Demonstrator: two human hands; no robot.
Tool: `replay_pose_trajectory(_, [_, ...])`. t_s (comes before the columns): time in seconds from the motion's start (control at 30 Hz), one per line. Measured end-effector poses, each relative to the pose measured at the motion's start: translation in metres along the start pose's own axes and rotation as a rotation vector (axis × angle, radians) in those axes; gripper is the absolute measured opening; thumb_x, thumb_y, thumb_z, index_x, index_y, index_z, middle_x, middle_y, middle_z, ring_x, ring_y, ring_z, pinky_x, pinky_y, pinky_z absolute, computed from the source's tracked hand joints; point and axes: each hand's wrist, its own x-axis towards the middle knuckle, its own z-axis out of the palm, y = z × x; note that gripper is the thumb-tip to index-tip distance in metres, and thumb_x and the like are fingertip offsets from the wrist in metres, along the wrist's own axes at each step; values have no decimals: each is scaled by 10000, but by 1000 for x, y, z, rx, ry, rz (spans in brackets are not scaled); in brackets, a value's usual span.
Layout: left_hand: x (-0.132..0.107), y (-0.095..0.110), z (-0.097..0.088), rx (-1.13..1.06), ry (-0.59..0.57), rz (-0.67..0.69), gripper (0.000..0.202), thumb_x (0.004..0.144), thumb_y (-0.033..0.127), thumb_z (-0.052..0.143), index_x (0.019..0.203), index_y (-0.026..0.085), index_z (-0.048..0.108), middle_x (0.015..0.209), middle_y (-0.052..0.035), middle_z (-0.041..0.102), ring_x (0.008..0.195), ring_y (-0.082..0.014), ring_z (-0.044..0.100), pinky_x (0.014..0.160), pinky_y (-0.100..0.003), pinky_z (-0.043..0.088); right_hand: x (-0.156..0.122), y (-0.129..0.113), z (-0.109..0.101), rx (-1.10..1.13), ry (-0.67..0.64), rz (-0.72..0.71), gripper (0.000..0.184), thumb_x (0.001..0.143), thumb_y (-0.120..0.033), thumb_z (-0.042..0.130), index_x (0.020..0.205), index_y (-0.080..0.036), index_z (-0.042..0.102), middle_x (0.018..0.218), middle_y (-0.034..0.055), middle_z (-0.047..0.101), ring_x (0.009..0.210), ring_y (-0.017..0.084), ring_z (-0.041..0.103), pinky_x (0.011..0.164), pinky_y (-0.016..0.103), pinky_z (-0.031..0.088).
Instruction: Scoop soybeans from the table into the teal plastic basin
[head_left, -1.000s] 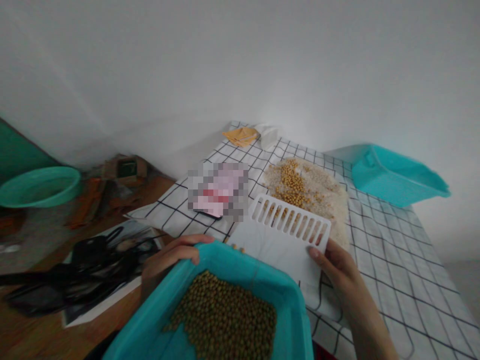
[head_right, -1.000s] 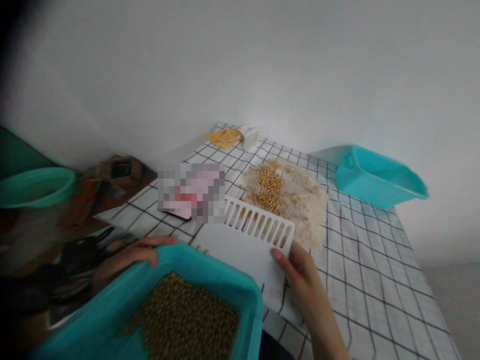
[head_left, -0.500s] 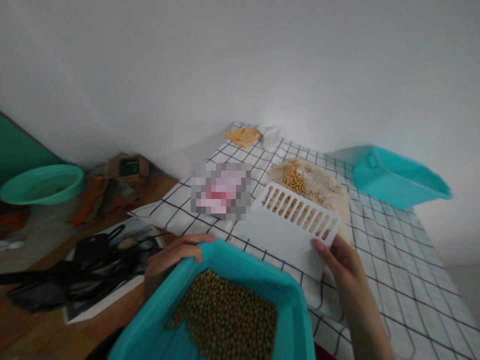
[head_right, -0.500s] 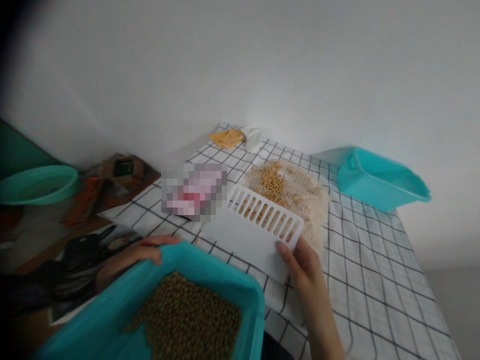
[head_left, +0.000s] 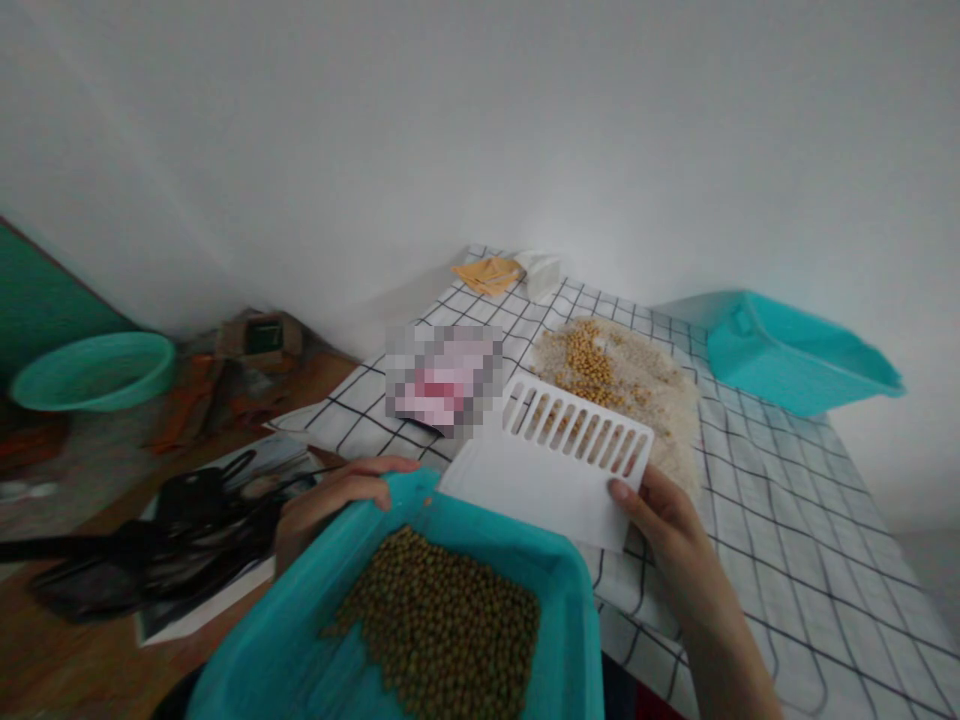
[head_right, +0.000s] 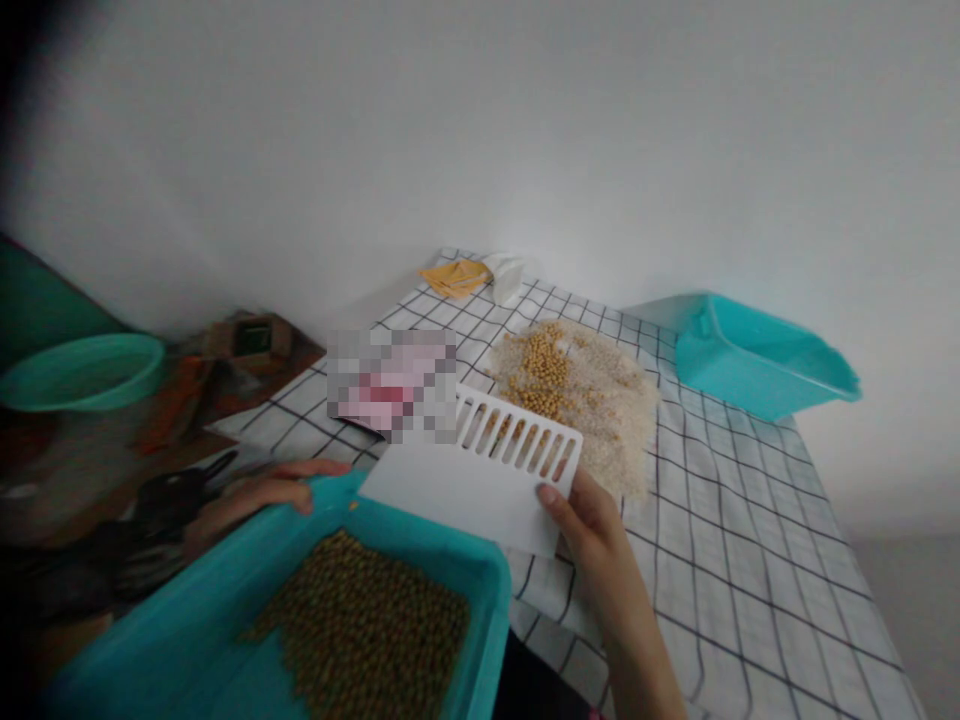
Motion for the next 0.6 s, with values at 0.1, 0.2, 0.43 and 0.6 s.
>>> replay_pose_trajectory(0.1, [-2,-5,-2,-135,-12,15,234,867,267,461,734,264,653,1058,-61,794,939,-219,715,868,-295,509,-2,2,-3,14,46,-2,363,868,-455,703,1176,-267,746,1229,68,747,1138,314,679,963,432,533])
replay_pose_trajectory(0.2, [-3,-5,-2,-121,-12,-7,269,874,216,433,738,258,661,1057,-38,794,937,-208,708,870,-287,496,-6,6,-12,4,206,-39,373,872,-445,702,1199,-266,728,1268,74,728,1194,313,652,986,434,515])
replay_pose_trajectory(0.43, [-10,13,15,-214,-46,-66,216,838,190,487,748,257,672,1074,-31,784,977,-226,706,886,-280,486,-20,12,-45,-104,513,-85,353,855,-456,723,1125,-228,725,1131,86,776,1095,305,688,867,372,544])
replay_pose_trajectory(0.6, [-20,26,37,-225,-21,-79,241,833,208,468,733,290,672,1067,3,786,967,-228,705,844,-269,466,-23,12,-34,-155,416,-79,313,864,-476,707,1050,-226,734,1107,79,779,946,280,712,840,364,544])
